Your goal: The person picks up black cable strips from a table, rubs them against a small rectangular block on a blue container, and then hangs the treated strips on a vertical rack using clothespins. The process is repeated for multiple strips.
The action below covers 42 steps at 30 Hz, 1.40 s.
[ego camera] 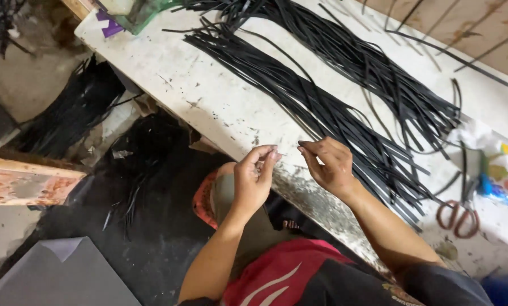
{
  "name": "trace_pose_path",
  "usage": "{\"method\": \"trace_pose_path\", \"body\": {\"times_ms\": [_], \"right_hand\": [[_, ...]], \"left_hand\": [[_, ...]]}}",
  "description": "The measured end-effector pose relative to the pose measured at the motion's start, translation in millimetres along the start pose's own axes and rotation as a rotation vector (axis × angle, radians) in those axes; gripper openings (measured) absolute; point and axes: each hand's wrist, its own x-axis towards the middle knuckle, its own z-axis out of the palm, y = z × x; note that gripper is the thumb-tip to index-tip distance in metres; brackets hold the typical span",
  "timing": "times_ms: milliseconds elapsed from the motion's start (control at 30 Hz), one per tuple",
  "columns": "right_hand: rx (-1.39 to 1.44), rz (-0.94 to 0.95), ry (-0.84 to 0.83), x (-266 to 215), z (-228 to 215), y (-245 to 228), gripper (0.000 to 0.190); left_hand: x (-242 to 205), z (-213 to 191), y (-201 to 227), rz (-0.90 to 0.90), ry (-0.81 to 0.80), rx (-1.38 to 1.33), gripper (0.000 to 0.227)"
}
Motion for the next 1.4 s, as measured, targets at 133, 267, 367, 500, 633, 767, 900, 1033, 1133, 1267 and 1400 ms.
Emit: {"method": "trace_pose_path", "body": {"times_ms": [133,267,367,500,633,767,900,1033,1133,1267,1400], "right_hand": [[-0.005,0.028,-0.008,-25.6,-30.4,-10.6,0.006],[-0.009,0.03,-0.004,-63.7,-50.6,5.1,0.004],[-0.039,0.08,-0.022,-79.1,-62.0,18.8,0.012],[-0.055,0.086,-0.061,-79.1,-71.3,25.9,0.021],[-0.044,0.092,-0.093,-78.0,-71.0,35.5,0.022],[-0.118,0.164,-0.149,-98.0,-63.3,58.6,0.014],[-0.186,0.265,-0.248,-115.6,-51.4,81.5,0.002],[-0.322,0.379,-0.475,-150.5,-33.2,113.5,0.011],[-0.481,0.402,-0.717,-197.6,-10.5,157.1,0.021],[-0.749,0.359,-0.815,-252.4,14.7,190.7,0.025],[-0.83,0.438,-0.871,-264.7,22.3,200.5,0.027]], "left_hand": [[-29.7,23.5,13.7,-0.045,0.0,0.013,0.012],[-43.8,45.2,7.4,-0.025,0.02,0.037,0.02],[-47.1,61.1,-1.7,-0.017,0.012,0.088,0.03],[-42.3,79.1,5.9,-0.045,-0.072,0.08,0.032],[-33.7,92.4,5.4,-0.034,-0.15,0.067,0.025],[-26.9,99.0,8.3,-0.032,-0.202,0.06,0.016],[-24.4,106.1,5.8,-0.079,-0.221,0.053,0.008],[-23.4,104.5,-20.9,-0.094,-0.224,0.078,0.009],[-24.6,103.5,-20.1,-0.103,-0.25,0.104,0.009],[-27.1,98.2,-26.2,-0.155,-0.254,0.088,0.009],[-26.9,93.2,-30.6,-0.171,-0.25,0.113,0.01]]}}
